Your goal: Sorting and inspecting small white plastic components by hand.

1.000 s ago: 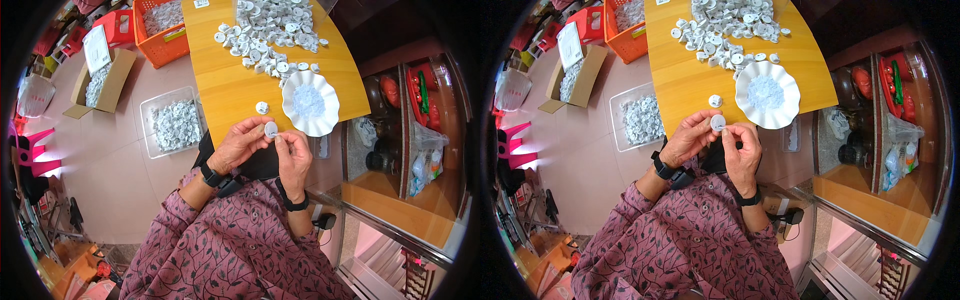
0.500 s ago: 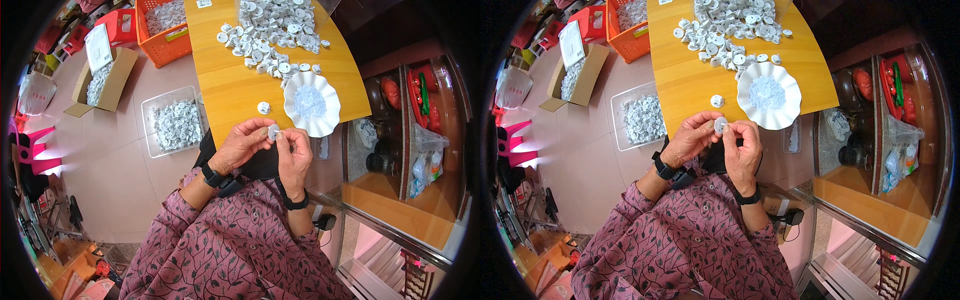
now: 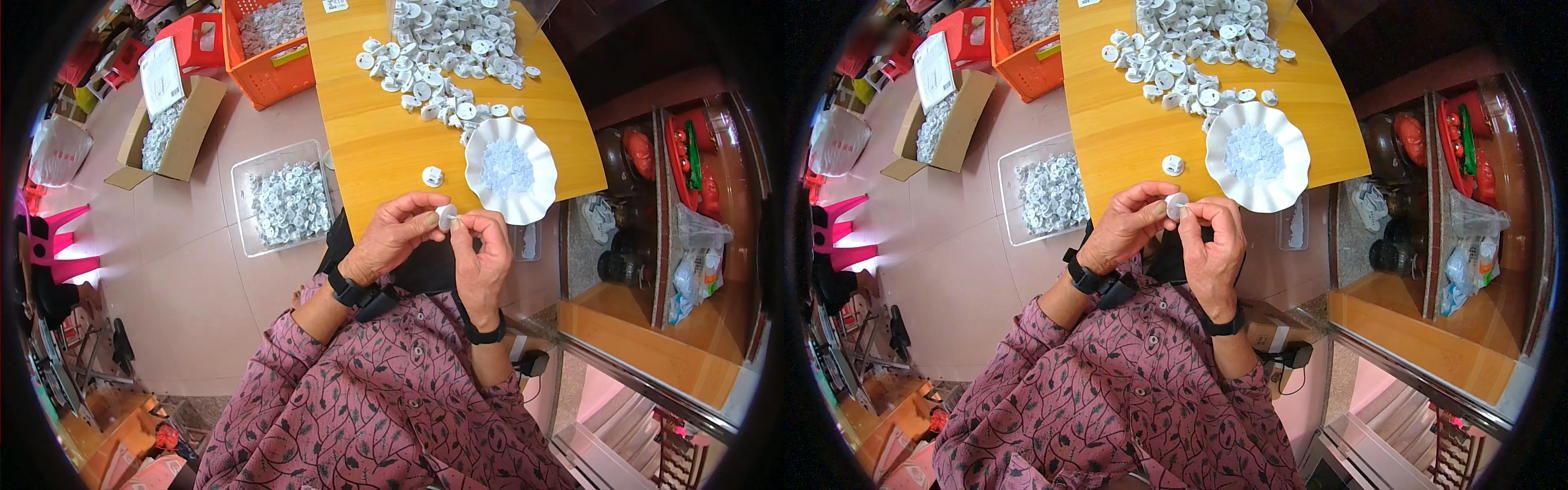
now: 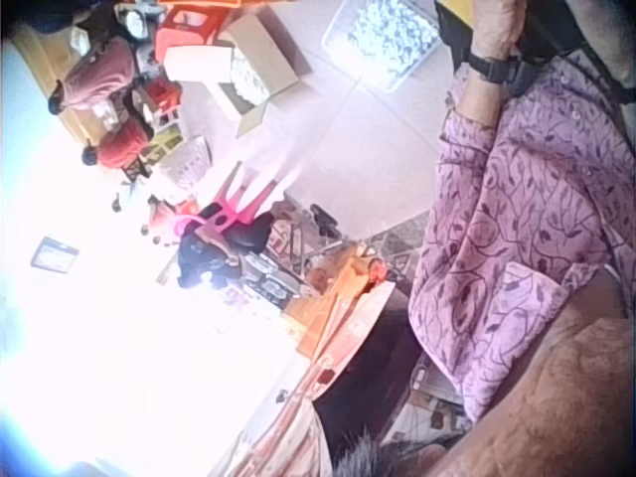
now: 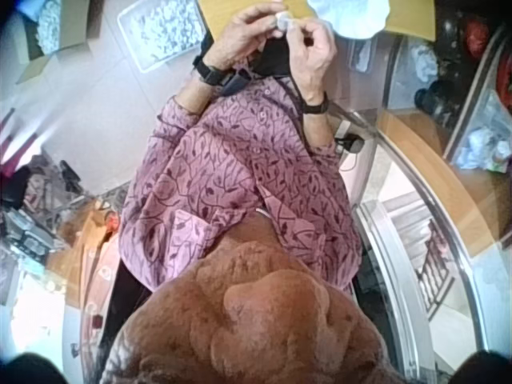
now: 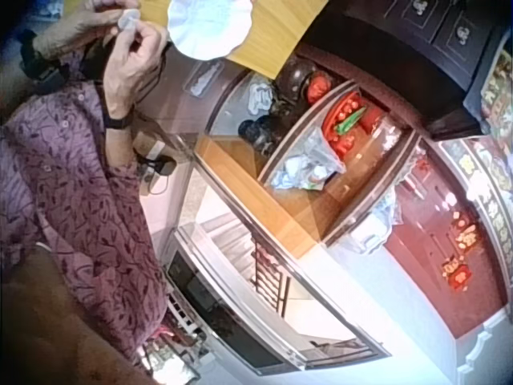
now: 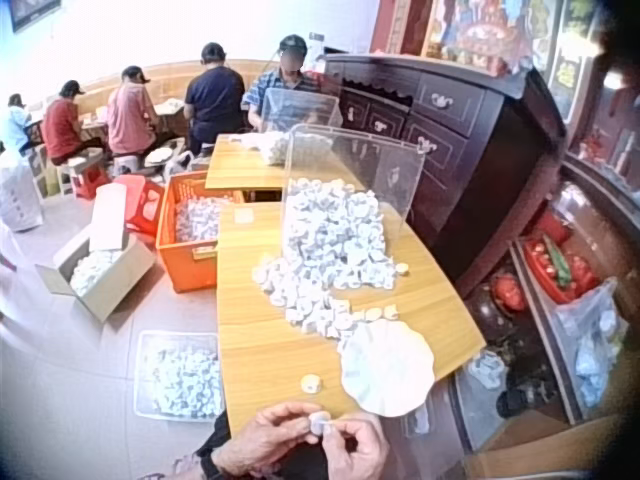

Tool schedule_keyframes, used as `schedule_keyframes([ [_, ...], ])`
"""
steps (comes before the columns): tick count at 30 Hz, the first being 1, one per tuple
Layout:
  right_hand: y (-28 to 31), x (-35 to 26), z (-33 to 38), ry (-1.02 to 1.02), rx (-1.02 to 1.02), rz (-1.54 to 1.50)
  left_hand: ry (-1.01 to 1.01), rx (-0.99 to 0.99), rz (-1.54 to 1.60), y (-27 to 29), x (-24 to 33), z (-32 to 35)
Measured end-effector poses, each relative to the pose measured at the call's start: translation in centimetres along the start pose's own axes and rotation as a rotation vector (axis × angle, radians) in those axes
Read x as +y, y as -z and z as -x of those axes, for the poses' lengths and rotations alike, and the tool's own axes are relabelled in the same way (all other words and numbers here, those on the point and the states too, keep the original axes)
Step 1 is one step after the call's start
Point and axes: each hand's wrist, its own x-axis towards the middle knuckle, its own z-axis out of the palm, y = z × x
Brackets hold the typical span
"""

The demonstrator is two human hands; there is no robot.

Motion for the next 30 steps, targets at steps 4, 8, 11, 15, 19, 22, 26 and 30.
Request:
schedule_keyframes([
  [4,0.08,-0.23,0.0,0.045,-0.01,0.02,-0.009,-0.01,0.0,0.0,0.04,-0.01],
  [8,-0.13,-0.03,0.18,0.058,0.007,0.016,-0.002,-0.027,0.025,0.11,-0.02,0.07],
  [11,-0.14,-0.11,0.23,0.048,0.004,0.004,0.001,-0.033,0.039,0.15,-0.03,0.1],
  [15,-0.15,-0.46,0.2,0.072,0.005,0.034,-0.006,-0.026,0.029,0.06,-0.04,0.22],
  [19,-0.23,-0.58,0.3,0.121,0.021,0.054,-0.019,-0.031,0.038,-0.03,0.04,0.28],
  [22,-0.23,-0.5,0.32,0.146,0.022,0.061,-0.017,-0.032,0.043,0.01,0.02,0.27],
  [26,-0.25,-0.59,0.32,0.154,0.014,0.058,-0.019,-0.029,0.048,0.16,-0.06,0.32],
  [30,-0.24,-0.59,0.31,0.159,0.014,0.063,-0.03,-0.039,0.05,0.21,-0.08,0.35],
])
